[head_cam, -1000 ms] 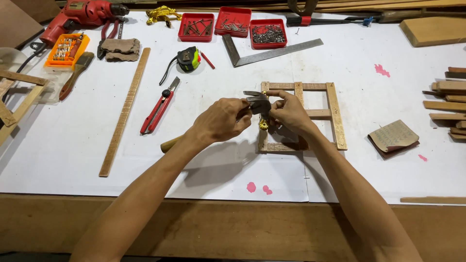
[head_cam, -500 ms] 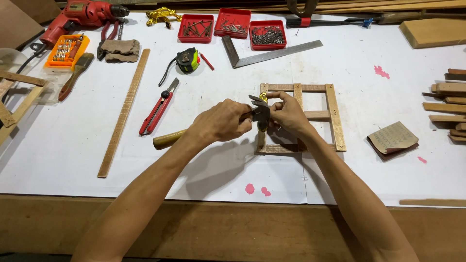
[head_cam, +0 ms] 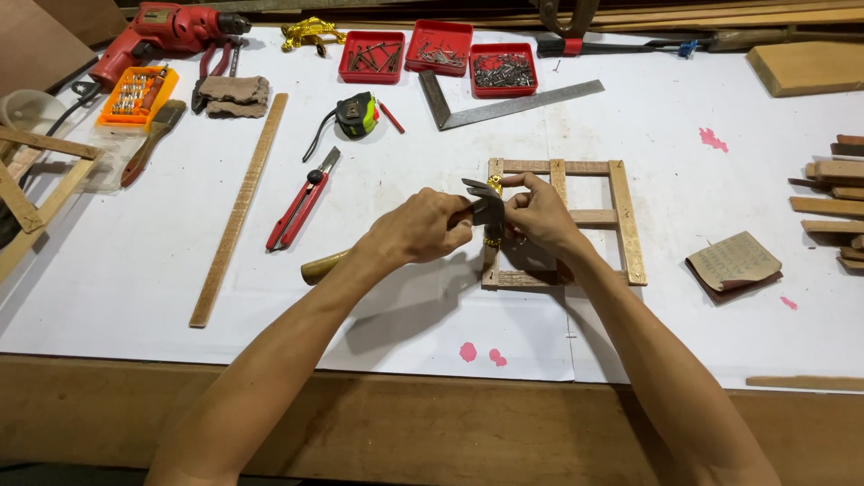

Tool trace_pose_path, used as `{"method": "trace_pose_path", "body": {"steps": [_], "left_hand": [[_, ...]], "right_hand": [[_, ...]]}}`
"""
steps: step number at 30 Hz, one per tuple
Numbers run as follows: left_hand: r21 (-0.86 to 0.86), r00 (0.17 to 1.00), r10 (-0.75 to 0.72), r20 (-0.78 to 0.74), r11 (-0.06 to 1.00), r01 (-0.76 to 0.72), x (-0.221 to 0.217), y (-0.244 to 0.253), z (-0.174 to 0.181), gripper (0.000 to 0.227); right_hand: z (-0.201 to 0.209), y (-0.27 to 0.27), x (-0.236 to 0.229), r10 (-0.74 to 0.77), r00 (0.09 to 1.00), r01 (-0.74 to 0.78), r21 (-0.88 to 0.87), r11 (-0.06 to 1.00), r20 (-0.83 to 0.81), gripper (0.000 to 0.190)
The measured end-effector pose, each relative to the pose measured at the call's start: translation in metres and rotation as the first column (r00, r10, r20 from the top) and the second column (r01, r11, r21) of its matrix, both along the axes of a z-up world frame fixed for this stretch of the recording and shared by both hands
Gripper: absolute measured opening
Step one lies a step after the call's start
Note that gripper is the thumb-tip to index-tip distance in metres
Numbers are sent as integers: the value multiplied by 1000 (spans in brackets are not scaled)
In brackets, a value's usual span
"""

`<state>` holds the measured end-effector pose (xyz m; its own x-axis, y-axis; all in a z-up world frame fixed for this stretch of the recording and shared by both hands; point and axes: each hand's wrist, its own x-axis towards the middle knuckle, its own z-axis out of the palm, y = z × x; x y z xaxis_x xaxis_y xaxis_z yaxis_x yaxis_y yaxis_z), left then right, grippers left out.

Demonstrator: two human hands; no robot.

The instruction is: Assembling and measuring small wooden window-like frames using a hammer, nails, and measuring tape.

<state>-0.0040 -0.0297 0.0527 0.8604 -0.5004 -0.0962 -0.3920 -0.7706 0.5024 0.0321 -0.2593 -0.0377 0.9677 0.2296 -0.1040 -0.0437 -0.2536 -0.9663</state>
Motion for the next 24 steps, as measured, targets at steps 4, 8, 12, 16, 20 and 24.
{"method": "trace_pose_path", "body": {"steps": [4, 8, 12, 16, 20, 24], "left_hand": [[-99, 999, 40, -37, 994, -44, -1, 3, 4, 27], [-128, 998, -19, 68, 991, 28, 2, 5, -6, 22], [-181, 1000, 19, -8, 983, -21, 6, 8, -8, 19], [-109, 1000, 6, -29, 994, -9, 8, 6, -15, 18], [-180, 997, -34, 65, 983, 45, 11, 7, -20, 17], [-84, 996, -73, 56, 993, 78, 7, 6, -15, 18]], "right_hand": [[-1, -2, -1, 14, 1000, -14, -3, 1000, 13, 47], [1, 0, -2, -2, 1000, 2, -6, 1000, 1, 44], [0, -2, -1, 19, 999, -19, -6, 1000, 37, 45], [0, 0, 0, 3, 1000, -3, 24, 1000, 2, 42], [-2, -1, -2, -2, 1000, 3, -18, 1000, 13, 44], [7, 2, -5, -9, 1000, 9, -28, 1000, -2, 41]]}}
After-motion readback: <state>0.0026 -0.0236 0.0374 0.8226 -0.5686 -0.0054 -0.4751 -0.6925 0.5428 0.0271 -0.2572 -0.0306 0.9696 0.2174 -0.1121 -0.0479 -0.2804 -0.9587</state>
